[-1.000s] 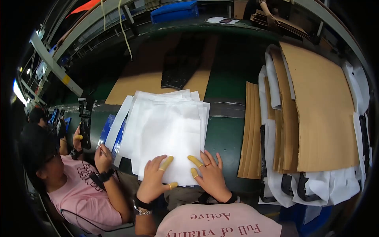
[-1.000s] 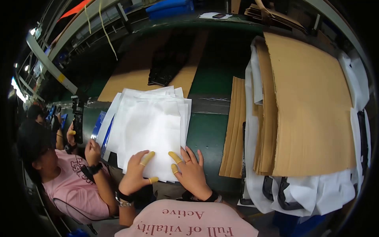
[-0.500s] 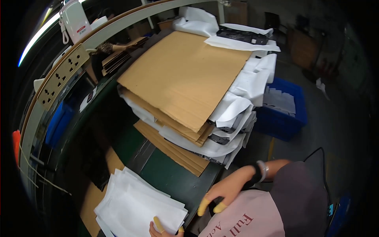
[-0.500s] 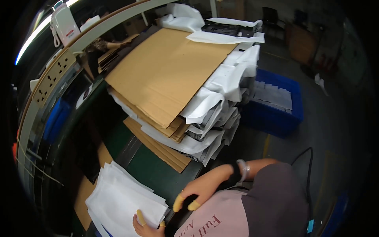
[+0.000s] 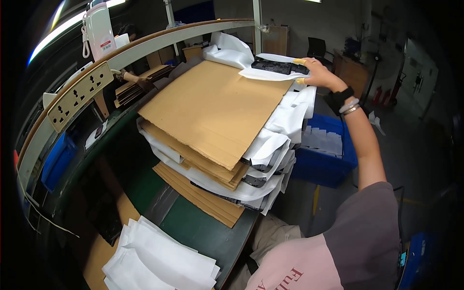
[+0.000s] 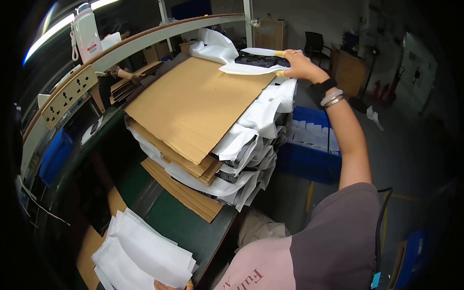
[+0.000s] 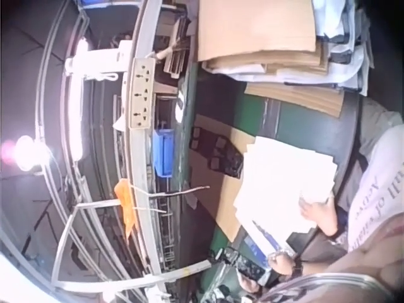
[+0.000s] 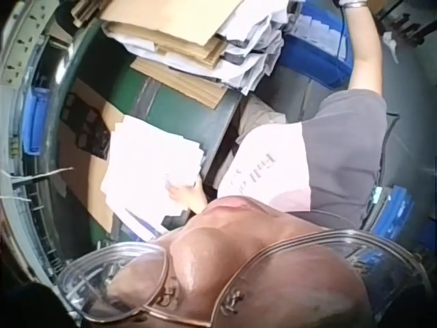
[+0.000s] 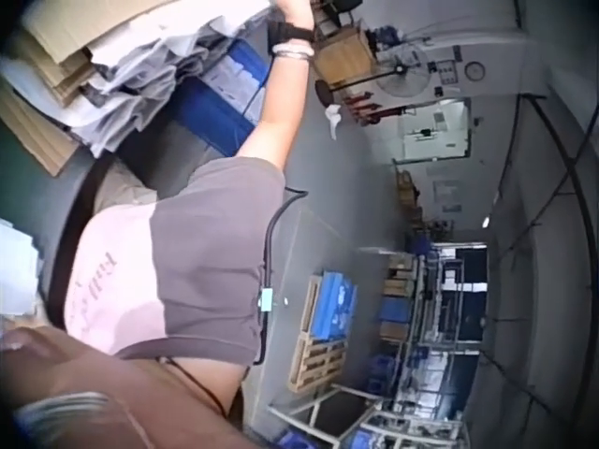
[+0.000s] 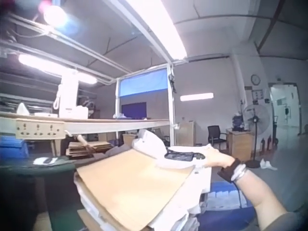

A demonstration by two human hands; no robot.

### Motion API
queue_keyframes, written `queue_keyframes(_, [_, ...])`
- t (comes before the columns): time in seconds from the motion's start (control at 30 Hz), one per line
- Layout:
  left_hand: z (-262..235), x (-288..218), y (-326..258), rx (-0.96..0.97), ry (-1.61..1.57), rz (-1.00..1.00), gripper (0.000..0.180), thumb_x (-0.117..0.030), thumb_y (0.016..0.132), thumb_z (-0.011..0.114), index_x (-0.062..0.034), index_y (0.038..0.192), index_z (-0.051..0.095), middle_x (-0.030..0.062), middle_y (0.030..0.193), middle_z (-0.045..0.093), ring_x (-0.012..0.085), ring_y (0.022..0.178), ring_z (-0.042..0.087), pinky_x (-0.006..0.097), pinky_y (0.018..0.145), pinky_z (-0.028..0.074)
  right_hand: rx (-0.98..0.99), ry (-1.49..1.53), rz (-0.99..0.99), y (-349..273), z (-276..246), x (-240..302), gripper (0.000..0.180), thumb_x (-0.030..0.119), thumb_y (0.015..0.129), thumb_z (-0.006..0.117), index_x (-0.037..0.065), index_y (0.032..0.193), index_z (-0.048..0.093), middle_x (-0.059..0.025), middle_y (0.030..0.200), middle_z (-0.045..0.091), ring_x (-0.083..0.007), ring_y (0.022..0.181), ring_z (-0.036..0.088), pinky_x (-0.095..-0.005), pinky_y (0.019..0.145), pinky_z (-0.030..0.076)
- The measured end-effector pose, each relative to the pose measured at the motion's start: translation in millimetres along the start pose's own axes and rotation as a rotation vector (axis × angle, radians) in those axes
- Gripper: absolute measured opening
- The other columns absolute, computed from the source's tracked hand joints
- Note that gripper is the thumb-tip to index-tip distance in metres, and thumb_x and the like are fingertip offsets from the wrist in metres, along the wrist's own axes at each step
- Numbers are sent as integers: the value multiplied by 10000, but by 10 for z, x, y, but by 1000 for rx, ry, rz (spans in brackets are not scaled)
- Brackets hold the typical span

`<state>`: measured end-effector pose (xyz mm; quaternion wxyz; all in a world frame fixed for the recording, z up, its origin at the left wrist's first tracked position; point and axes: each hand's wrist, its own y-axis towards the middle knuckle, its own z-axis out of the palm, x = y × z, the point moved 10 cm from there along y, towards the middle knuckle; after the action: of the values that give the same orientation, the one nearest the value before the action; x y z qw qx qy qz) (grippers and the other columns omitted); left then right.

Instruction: Placing black plastic components into protective white bags and stacking them with cardboard separators.

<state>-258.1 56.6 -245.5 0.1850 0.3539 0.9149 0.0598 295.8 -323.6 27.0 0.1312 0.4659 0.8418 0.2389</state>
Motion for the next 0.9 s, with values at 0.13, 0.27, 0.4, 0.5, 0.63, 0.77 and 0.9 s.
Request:
queue_keyframes(0.13, [24, 16, -9, -27, 8, 4, 832, -424, 601, 758, -21, 1274, 482, 217, 1323, 440, 404, 1214, 396, 530, 1004, 303, 18, 1, -2, 406, 204, -358, 361, 282, 721, 673, 56, 1002, 667, -116, 1133, 609, -272, 1111, 529, -383, 931, 423])
queue_keyframes(0.27, [-56, 1, -41, -73, 28, 96, 803, -419, 602, 766, -14, 1244, 503, 240, 1283, 463, 409, 1196, 417, 522, 1006, 313, -42, 2, 213, 634, 92, -463, 349, 319, 738, 665, 75, 987, 673, -131, 1083, 630, -313, 1098, 541, -412, 933, 422])
queue_keyframes(0.4, [-83, -93, 53, -50, -13, 101, 771, -404, 607, 774, -13, 1220, 517, 239, 1242, 492, 406, 1167, 448, 517, 998, 335, 72, -200, 414, 728, 428, -999, 517, 376, 743, 664, 98, 1172, 588, -157, 1156, 585, -338, 1141, 516, -400, 953, 406])
queue_keyframes(0.5, [-155, -171, 53, -102, 40, 122, 749, -395, 613, 772, -20, 1212, 524, 237, 1210, 515, 404, 1148, 468, 521, 990, 350, 210, 56, 416, 786, 789, -1321, 620, 419, 739, 650, 122, 1270, 529, -169, 1316, 504, -325, 1226, 465, -416, 1010, 363])
queue_keyframes(0.63, [-115, -252, 57, -96, 121, 222, 751, -403, 615, 774, -23, 1213, 524, 239, 1189, 527, 406, 1132, 484, 518, 988, 358, 371, -29, 464, 901, 912, -1471, 836, 561, 719, 593, 22, 1341, 448, -185, 1352, 471, -308, 1230, 475, -368, 1013, 362])
queue_keyframes(0.77, [-60, -228, 73, -81, 108, 196, 772, -404, 602, 781, -3, 1207, 519, 246, 1183, 527, 409, 1123, 490, 524, 985, 362, 377, 22, 468, 885, 921, -1404, 758, 483, 751, 632, 15, 1324, 464, -186, 1314, 508, -307, 1173, 521, -370, 969, 404])
queue_keyframes(0.9, [9, -125, 73, -38, 92, 136, 820, -414, 587, 789, 7, 1227, 498, 252, 1188, 521, 411, 1121, 489, 526, 984, 363, 321, 2, 409, 807, 836, -1319, 731, 482, 776, 614, -37, 1274, 490, -225, 1280, 521, -325, 1154, 529, -357, 951, 416])
